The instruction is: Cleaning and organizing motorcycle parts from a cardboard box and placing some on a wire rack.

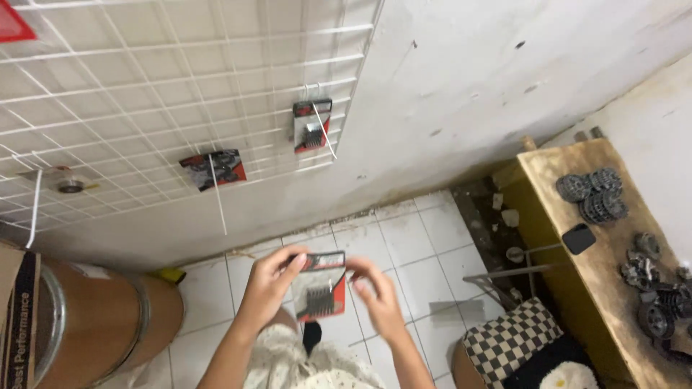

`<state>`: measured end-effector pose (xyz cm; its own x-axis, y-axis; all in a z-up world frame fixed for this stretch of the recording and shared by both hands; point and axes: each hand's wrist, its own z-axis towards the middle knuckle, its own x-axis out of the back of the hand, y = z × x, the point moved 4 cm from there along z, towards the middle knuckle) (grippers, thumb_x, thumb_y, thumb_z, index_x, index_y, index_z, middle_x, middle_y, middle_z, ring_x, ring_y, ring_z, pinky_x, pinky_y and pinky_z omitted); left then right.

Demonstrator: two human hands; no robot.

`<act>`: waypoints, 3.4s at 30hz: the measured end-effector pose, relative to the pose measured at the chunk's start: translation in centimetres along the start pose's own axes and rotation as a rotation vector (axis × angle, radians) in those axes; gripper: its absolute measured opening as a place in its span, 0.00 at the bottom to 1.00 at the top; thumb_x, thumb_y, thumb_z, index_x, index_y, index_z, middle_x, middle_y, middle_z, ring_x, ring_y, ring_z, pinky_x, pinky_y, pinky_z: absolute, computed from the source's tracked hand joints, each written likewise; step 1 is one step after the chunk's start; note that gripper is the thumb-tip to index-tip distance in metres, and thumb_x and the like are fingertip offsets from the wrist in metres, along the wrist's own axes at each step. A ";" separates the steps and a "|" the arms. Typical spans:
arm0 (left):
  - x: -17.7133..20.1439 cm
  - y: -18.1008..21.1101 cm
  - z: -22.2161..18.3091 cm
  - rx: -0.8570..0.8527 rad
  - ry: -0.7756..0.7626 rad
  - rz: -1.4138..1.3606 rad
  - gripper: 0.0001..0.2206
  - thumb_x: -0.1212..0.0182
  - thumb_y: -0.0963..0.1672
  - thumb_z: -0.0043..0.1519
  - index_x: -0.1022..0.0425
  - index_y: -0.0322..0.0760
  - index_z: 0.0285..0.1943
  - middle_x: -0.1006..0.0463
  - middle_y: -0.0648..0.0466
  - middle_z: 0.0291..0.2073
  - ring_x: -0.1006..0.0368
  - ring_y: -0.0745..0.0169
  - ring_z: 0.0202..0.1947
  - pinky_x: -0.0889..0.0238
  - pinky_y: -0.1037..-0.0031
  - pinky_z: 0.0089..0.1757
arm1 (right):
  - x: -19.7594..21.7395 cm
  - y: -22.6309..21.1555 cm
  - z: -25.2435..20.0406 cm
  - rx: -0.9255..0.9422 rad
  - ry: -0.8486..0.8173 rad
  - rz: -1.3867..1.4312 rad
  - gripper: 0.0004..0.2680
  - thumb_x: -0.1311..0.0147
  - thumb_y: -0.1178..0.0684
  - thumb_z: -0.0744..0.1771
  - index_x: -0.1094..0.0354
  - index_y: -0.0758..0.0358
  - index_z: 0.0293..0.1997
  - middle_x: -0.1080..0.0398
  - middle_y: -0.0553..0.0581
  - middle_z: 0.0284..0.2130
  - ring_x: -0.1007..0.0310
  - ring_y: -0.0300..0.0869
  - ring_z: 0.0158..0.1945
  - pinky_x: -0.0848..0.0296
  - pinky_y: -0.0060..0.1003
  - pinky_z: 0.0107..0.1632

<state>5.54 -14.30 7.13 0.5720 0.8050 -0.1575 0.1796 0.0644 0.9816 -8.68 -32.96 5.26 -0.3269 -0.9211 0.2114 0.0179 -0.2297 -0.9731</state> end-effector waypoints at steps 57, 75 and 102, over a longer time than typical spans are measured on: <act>-0.6 -2.8 27.8 -0.639 0.815 0.402 0.16 0.31 0.41 0.62 0.28 0.35 0.58 0.29 0.48 0.54 0.29 0.54 0.55 0.31 0.69 0.51 | -1.0 5.5 32.7 0.257 0.274 -0.053 0.14 0.41 0.58 0.68 0.36 0.67 0.61 0.32 0.61 0.51 0.26 0.42 0.48 0.25 0.35 0.50; -4.4 -12.8 23.7 -0.386 0.864 0.147 0.25 0.50 0.48 0.72 0.47 0.32 0.74 0.38 0.40 0.70 0.41 0.43 0.71 0.48 0.60 0.65 | -1.6 13.1 24.6 -0.062 -0.006 0.020 0.24 0.63 0.46 0.72 0.62 0.64 0.78 0.56 0.62 0.74 0.53 0.52 0.74 0.51 0.44 0.71; 6.5 -24.8 -33.9 0.606 1.459 -0.022 0.25 0.53 0.55 0.67 0.33 0.39 0.66 0.21 0.46 0.56 0.23 0.51 0.56 0.32 0.63 0.55 | -38.6 1.1 0.0 0.205 -2.120 -0.478 0.16 0.56 0.44 0.71 0.35 0.55 0.65 0.29 0.54 0.58 0.28 0.42 0.59 0.31 0.37 0.61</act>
<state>-22.33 9.29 -14.62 -0.6018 0.6823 0.4151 0.6617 0.1349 0.7375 3.93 2.34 -4.00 0.8978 0.3512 0.2657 0.3940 -0.3713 -0.8408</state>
